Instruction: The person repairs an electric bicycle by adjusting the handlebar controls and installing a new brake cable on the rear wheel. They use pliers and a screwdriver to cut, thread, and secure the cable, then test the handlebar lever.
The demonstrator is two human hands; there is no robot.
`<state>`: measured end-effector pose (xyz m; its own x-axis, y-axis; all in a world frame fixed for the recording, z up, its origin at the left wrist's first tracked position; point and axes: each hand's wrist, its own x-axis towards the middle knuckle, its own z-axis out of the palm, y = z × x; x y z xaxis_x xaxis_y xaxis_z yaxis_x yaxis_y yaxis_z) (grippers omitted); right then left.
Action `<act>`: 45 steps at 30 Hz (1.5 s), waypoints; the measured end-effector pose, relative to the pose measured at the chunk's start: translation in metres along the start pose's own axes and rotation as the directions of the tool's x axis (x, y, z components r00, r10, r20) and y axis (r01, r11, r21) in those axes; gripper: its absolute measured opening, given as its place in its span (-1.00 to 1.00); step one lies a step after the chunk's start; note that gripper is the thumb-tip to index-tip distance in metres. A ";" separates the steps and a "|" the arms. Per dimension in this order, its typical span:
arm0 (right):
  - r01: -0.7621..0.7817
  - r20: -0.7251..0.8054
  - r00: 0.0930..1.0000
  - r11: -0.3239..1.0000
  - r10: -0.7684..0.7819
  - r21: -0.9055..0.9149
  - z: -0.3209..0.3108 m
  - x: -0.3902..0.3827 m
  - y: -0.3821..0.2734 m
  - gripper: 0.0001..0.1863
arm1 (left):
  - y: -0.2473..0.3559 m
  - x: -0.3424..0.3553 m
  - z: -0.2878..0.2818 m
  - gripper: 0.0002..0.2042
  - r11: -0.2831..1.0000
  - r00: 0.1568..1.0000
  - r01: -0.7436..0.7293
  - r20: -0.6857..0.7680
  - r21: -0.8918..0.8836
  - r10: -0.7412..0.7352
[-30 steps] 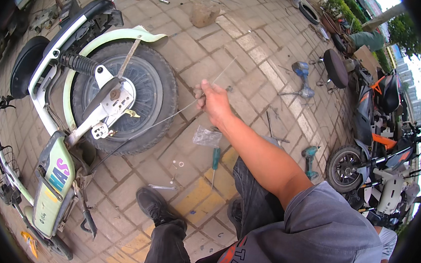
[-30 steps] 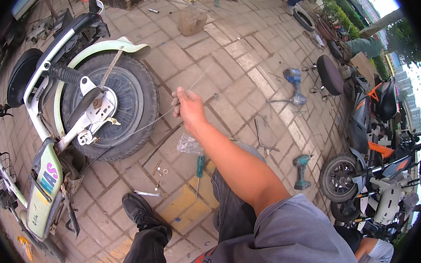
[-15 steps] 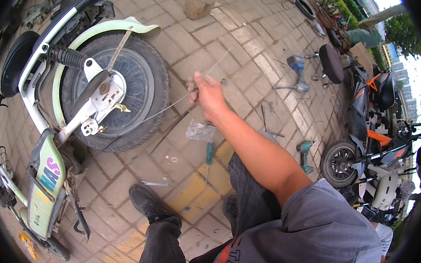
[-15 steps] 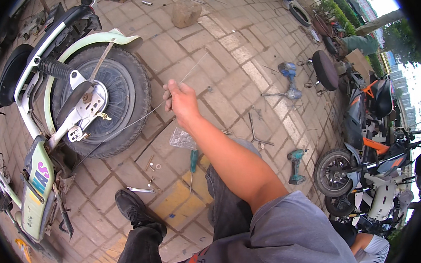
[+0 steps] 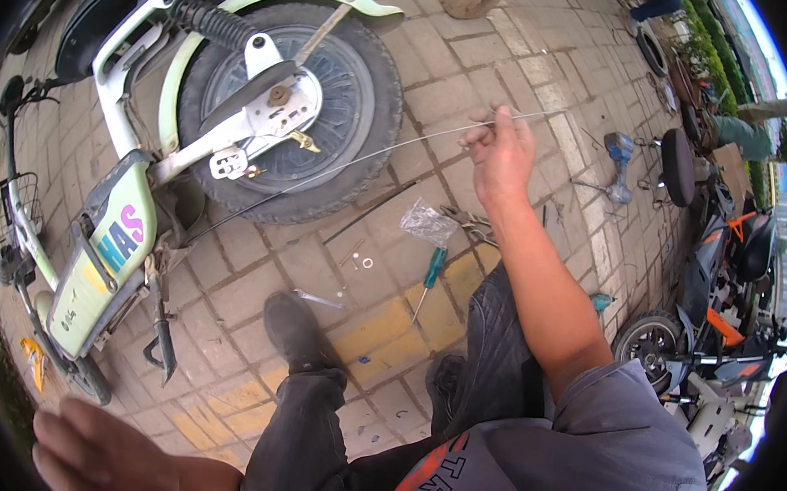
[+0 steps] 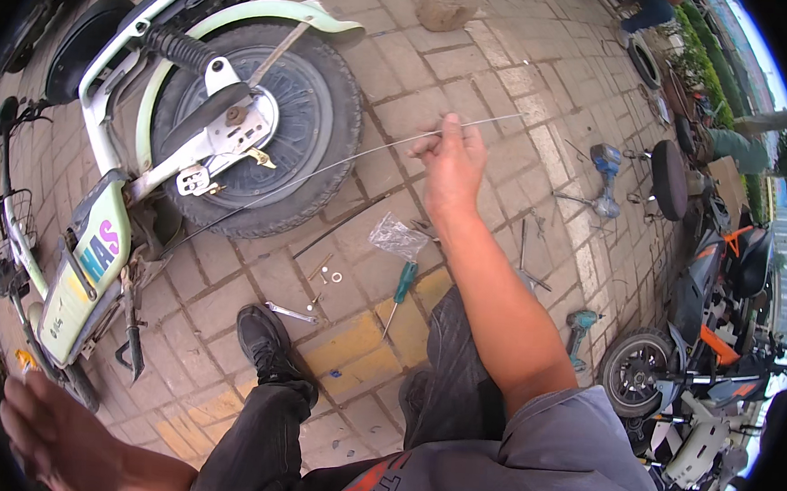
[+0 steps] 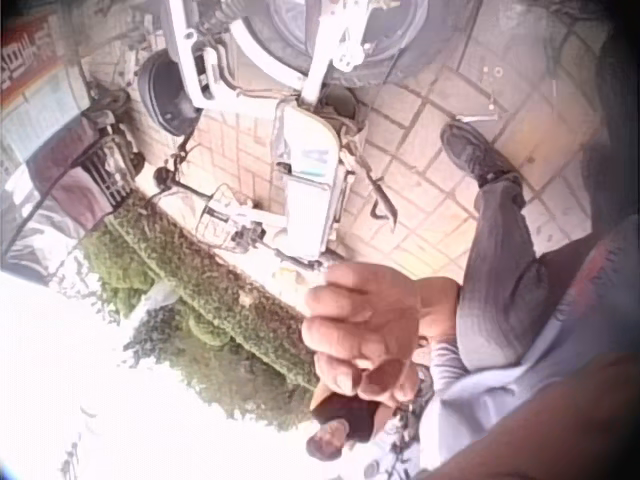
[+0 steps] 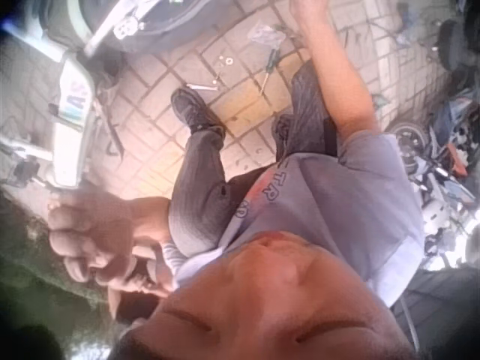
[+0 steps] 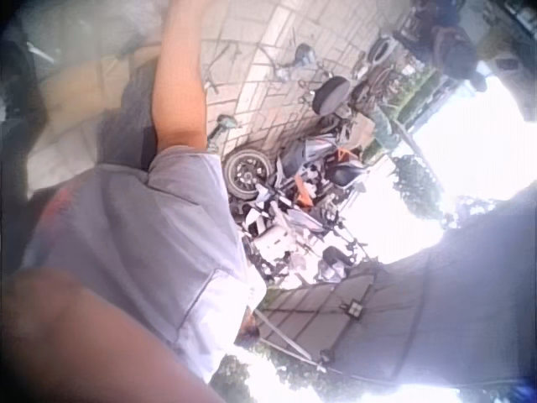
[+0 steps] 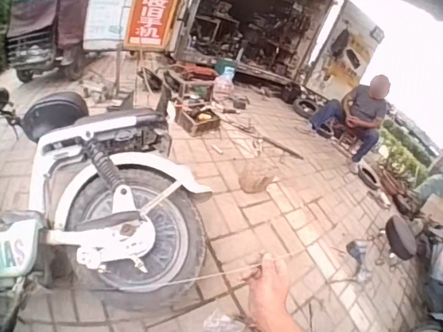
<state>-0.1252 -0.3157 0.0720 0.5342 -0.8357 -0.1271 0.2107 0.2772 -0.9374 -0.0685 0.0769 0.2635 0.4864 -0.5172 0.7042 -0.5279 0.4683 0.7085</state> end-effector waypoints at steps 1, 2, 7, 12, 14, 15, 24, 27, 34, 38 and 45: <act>0.031 -0.024 0.999 0.999 -0.030 0.031 -0.003 0.000 0.000 -0.71 | -0.031 -0.005 0.006 -0.60 0.971 0.978 0.203 -0.062 0.122 -0.197; 0.045 -0.066 0.997 0.999 -0.044 0.018 -0.021 0.004 -0.005 -0.67 | -0.078 -0.015 0.017 -0.70 0.900 0.916 0.399 -0.109 0.177 -0.385; -0.313 0.495 0.845 0.937 0.201 0.155 -0.014 -0.004 -0.037 -0.64 | -0.197 -0.069 0.036 -0.51 0.553 0.861 0.268 0.061 0.789 -0.505; -0.365 0.622 0.752 0.923 0.219 0.117 -0.018 0.004 -0.051 -0.71 | -0.208 -0.090 0.049 -0.74 0.588 0.628 0.374 0.270 0.717 -0.730; -0.213 0.141 0.967 0.977 0.210 0.005 -0.022 0.017 -0.028 -0.70 | -0.187 -0.103 0.052 -0.83 0.579 0.568 0.404 0.302 0.708 -0.765; -0.189 0.138 0.969 0.974 0.206 -0.126 -0.021 0.021 -0.014 -0.69 | -0.176 -0.114 0.052 -0.88 0.596 0.602 0.400 0.291 0.696 -0.743; -0.277 0.592 0.430 0.723 0.682 -0.633 0.133 -0.115 0.096 -0.67 | -0.129 -0.177 0.045 -0.95 0.575 0.676 0.218 0.303 0.789 -0.672; -0.553 0.581 0.446 0.720 0.681 -0.419 0.168 -0.140 0.139 -0.64 | -0.124 -0.172 0.043 -0.90 0.525 0.610 0.267 0.280 0.808 -0.741; -0.654 0.480 0.657 0.756 0.581 -0.019 0.192 -0.156 0.152 -0.64 | -0.103 -0.173 0.031 -0.83 0.491 0.632 0.382 0.166 0.783 -0.757; -0.653 0.460 0.688 0.755 0.561 0.058 0.192 -0.153 0.150 -0.63 | -0.101 -0.172 0.029 -0.82 0.505 0.664 0.404 0.134 0.763 -0.735; -0.631 0.469 0.713 0.768 0.521 0.105 0.193 -0.156 0.152 -0.63 | -0.100 -0.169 0.026 -0.82 0.516 0.663 0.429 0.129 0.742 -0.737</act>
<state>-0.0189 -0.0518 0.0120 0.8749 -0.2285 -0.4271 -0.0895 0.7903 -0.6061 -0.1163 0.0985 0.0722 0.6218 -0.7808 -0.0609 -0.5803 -0.5116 0.6336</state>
